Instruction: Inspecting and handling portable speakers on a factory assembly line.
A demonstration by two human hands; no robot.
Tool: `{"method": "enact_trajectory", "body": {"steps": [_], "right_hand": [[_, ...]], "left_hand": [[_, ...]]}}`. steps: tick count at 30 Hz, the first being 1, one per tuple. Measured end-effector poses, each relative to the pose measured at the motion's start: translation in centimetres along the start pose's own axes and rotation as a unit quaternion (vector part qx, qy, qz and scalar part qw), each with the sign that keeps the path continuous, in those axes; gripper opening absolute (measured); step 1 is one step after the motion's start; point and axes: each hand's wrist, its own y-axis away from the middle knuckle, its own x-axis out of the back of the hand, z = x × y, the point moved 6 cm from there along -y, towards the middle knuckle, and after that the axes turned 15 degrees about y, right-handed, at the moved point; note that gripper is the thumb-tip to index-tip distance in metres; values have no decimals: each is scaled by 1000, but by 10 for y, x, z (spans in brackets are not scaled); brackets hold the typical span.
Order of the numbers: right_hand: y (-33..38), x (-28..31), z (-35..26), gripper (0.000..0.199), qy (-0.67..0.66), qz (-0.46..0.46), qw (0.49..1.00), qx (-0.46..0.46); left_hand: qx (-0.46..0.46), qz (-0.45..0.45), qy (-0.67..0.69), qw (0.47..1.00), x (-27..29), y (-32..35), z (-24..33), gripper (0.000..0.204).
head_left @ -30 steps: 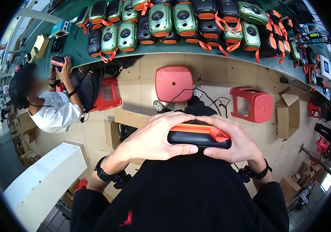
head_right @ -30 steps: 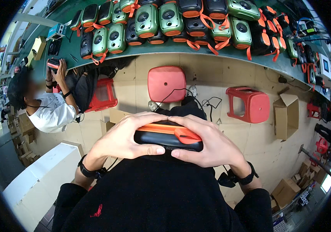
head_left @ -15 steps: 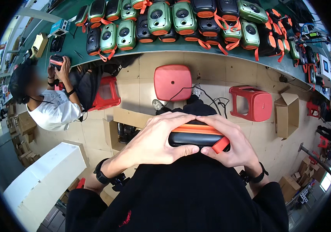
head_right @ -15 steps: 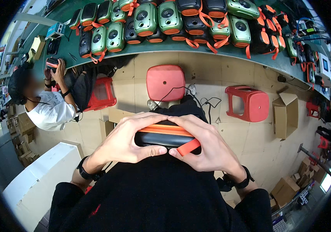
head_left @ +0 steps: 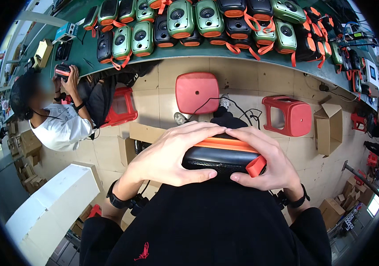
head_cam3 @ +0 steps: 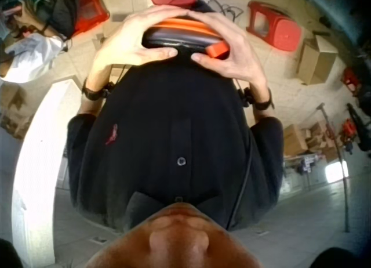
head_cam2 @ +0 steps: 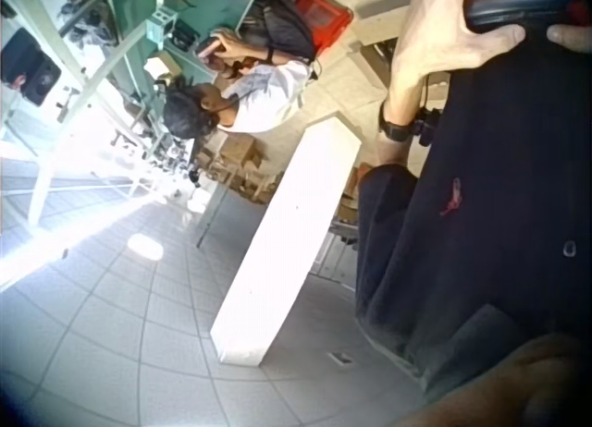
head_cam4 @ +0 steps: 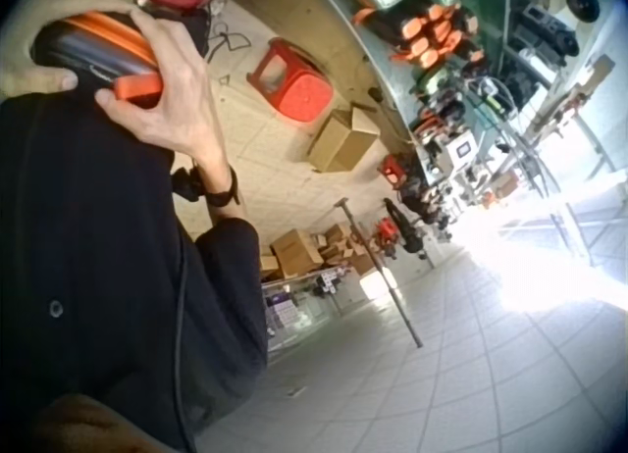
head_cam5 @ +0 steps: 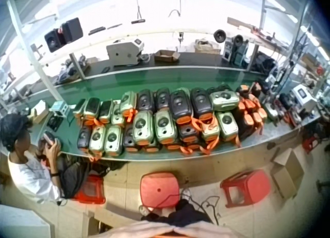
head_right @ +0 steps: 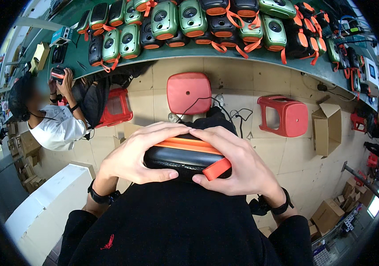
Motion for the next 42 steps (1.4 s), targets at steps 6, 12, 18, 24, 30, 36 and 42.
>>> {"method": "enact_trajectory", "body": {"steps": [6,12,18,24,30,36,42], "right_hand": [[-1,0,2,74,2,-6,1000,-4],[-5,3,11,74,17,-16,998,-52],[-10,-3,-1,75,86,172,981,-19],[-26,11,-12,86,88,209,972,64],[-43,-2,-18,99,86,132,985,69],[-65,-51,-18,99,37,29,997,61],[-90,-88,-48,107,4,-8,999,51]], "left_hand": [[-30,56,-31,997,0,10,-1,69],[12,137,-12,990,7,12,-12,77],[85,260,326,905,-2,27,-56,91],[-46,286,350,891,34,-2,-14,107],[-77,271,313,907,39,18,-24,110],[-128,359,320,868,51,61,-31,116],[-180,376,362,834,66,110,-45,116]]}}
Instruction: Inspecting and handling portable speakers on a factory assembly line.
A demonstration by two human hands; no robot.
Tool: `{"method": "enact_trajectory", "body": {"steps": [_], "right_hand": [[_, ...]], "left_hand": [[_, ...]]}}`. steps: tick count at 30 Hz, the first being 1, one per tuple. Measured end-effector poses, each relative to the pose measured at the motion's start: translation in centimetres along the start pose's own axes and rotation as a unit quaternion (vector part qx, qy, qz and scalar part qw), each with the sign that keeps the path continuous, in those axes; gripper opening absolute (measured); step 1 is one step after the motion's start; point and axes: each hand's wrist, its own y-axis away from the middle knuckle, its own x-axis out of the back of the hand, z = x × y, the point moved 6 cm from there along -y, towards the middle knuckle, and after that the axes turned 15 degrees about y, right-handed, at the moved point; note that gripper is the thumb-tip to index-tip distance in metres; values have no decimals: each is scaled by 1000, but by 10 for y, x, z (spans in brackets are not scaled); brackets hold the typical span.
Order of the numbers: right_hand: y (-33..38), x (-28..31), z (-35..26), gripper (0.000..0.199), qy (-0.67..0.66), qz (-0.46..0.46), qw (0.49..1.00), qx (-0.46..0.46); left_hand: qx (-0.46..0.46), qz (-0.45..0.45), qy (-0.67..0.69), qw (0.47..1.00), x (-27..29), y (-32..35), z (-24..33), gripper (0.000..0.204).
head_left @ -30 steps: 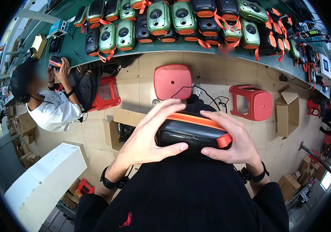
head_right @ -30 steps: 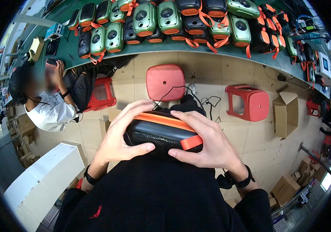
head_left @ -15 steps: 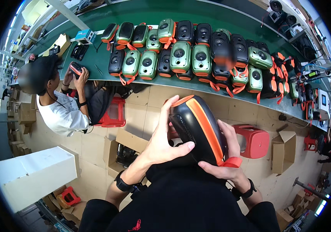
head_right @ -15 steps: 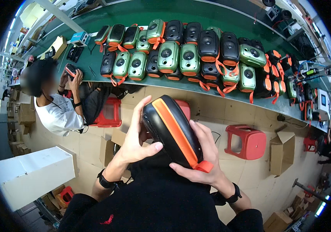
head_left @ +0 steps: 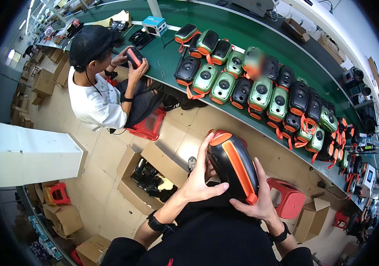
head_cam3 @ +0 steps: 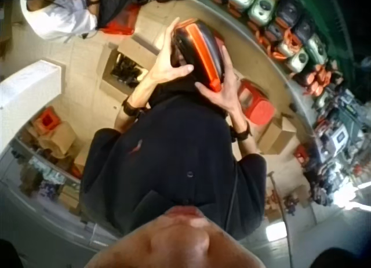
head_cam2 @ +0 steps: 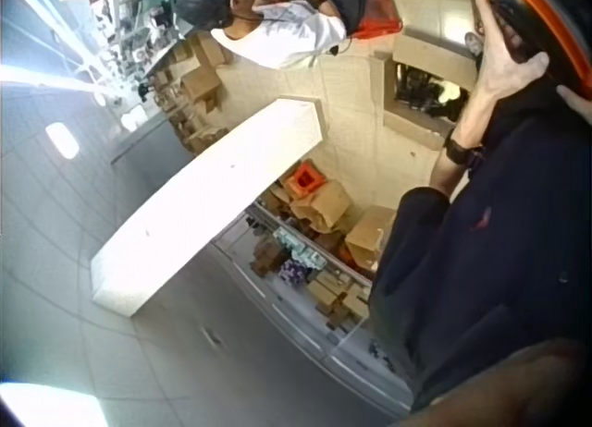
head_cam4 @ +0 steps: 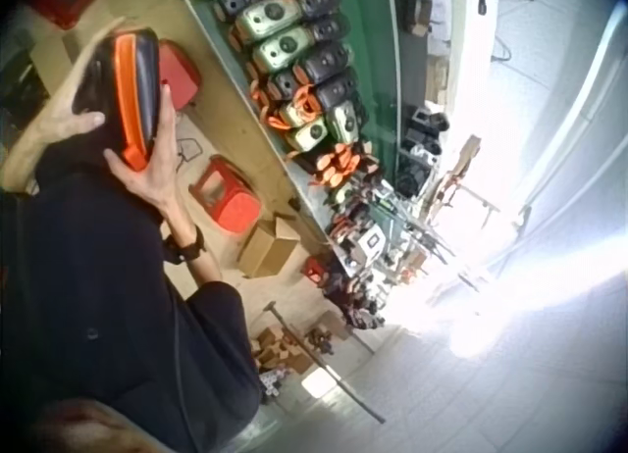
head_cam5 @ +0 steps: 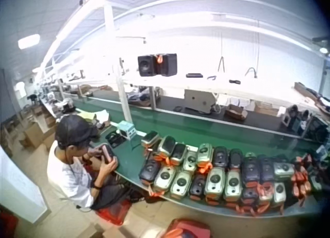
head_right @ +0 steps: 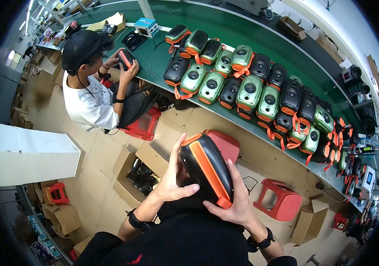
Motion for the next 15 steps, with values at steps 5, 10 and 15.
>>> {"method": "enact_trajectory", "body": {"steps": [5,10,15], "right_hand": [[-5,-22,-18,106,46,-59,997,31],[14,-49,4,95,-239,-65,968,-46],[11,-51,-6,105,-113,-99,986,-65]], "left_hand": [[27,0,-20,999,27,15,21,113],[74,-92,-77,990,32,29,18,101],[126,-139,-224,956,26,28,9,98]]}}
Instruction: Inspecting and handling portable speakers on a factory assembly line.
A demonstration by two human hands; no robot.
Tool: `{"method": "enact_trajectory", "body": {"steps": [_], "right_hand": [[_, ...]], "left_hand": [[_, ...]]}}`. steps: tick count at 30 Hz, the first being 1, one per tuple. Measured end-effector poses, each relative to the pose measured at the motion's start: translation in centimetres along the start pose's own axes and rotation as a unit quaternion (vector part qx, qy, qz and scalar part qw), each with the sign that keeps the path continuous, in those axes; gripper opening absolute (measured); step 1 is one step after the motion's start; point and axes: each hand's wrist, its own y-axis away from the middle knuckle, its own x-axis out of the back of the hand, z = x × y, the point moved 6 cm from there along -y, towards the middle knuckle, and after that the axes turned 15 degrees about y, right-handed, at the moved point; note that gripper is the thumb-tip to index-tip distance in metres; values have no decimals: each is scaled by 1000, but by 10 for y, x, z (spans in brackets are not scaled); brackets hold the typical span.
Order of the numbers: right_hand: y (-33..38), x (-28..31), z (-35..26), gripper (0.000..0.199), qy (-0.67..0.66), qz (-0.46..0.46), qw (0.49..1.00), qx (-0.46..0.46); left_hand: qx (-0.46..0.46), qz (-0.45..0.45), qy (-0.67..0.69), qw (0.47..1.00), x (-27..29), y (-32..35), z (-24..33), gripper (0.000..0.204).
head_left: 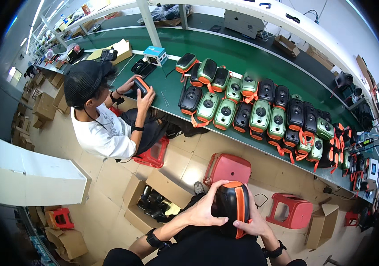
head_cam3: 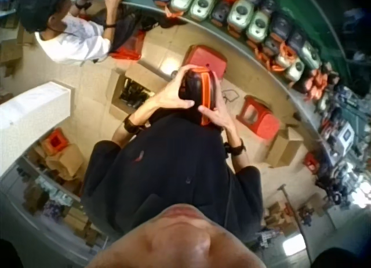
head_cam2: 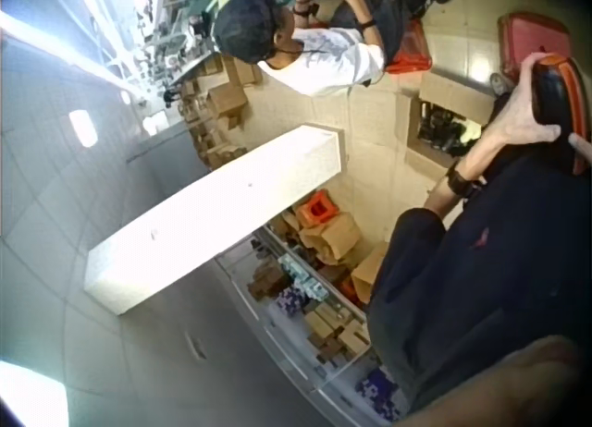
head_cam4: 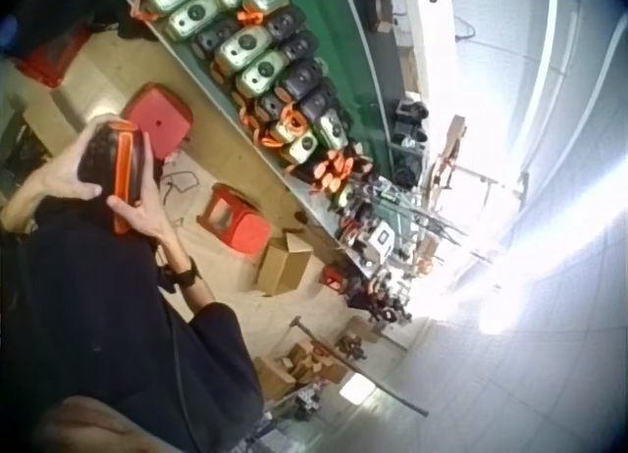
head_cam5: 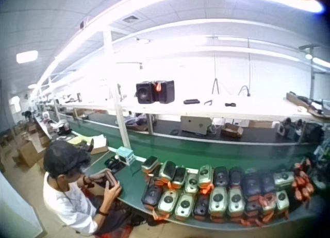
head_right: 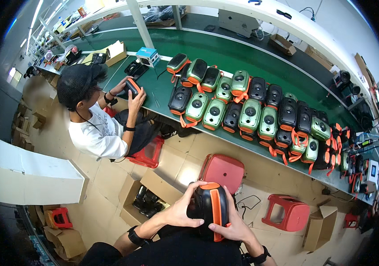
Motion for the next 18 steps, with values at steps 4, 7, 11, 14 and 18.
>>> {"method": "enact_trajectory", "body": {"steps": [4,7,11,14,18], "right_hand": [[6,2,4,106,11,7,1000,-13],[10,5,3,103,7,16,1000,-7],[15,6,8,100,-18,21,1000,-8],[16,5,13,98,-18,24,1000,-8],[14,15,8,106,-44,51,998,-21]], "left_hand": [[36,-6,33,999,-6,-4,-5,98],[29,3,60,998,-11,-3,-4,98],[33,7,51,998,-14,-5,-10,97],[38,8,65,997,-18,-5,-10,97],[41,-4,26,999,-19,-13,-11,104]]}}
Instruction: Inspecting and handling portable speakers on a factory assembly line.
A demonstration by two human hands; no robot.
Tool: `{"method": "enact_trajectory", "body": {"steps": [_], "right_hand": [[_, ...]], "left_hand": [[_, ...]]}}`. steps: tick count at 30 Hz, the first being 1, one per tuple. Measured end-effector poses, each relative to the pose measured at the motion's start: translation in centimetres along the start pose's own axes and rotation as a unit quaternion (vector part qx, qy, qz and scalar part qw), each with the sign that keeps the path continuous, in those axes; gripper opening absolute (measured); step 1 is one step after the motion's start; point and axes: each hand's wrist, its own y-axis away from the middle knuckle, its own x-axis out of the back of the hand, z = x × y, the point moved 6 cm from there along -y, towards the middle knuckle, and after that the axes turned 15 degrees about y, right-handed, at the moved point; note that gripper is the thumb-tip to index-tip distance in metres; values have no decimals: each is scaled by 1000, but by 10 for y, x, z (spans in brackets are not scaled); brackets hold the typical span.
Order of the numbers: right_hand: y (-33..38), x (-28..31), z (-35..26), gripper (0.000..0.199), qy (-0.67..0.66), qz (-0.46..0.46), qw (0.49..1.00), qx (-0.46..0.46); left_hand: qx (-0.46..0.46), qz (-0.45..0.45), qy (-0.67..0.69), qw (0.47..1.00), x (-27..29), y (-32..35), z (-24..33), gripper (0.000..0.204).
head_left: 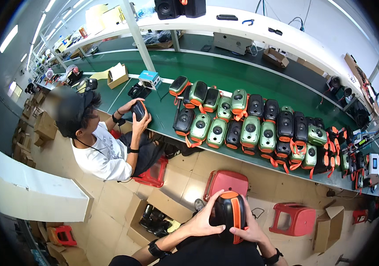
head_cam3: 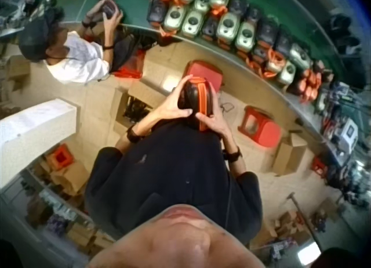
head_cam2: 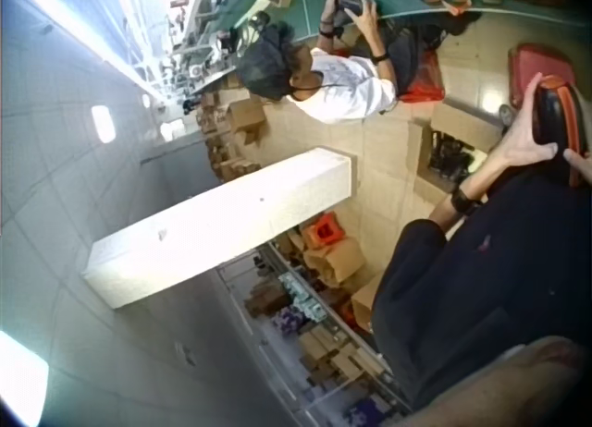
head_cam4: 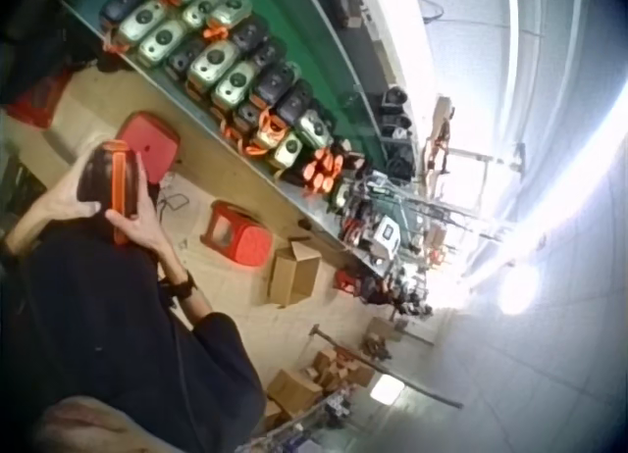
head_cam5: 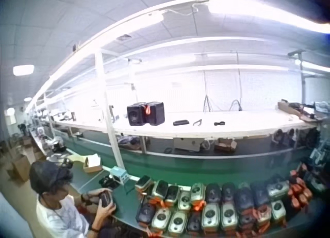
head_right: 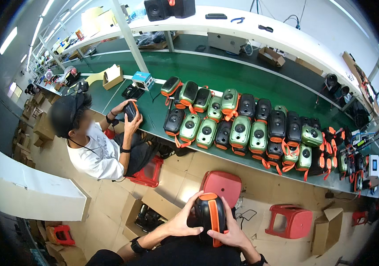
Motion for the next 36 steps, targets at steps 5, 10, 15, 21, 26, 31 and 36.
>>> {"method": "enact_trajectory", "body": {"steps": [5,10,15,21,26,31,36], "right_hand": [[-21,12,21,117,-226,-31,974,21],[-7,6,40,104,-274,4,961,-32],[-7,15,22,94,-128,94,987,17],[-6,10,27,88,-73,107,992,6],[-3,6,29,85,-33,106,994,-25],[6,7,30,82,-27,140,989,-34],[14,19,21,88,8,171,985,-31]], "left_hand": [[-120,-37,-230,965,-18,-19,53,107],[-247,40,-277,928,-24,-10,58,78],[-240,81,-271,929,-23,-9,52,55],[-269,74,-265,923,-17,-14,35,48],[-258,90,-244,931,-12,-17,24,43],[-269,65,-195,941,-16,-19,11,24],[-208,97,-106,968,-19,4,-25,10]]}}
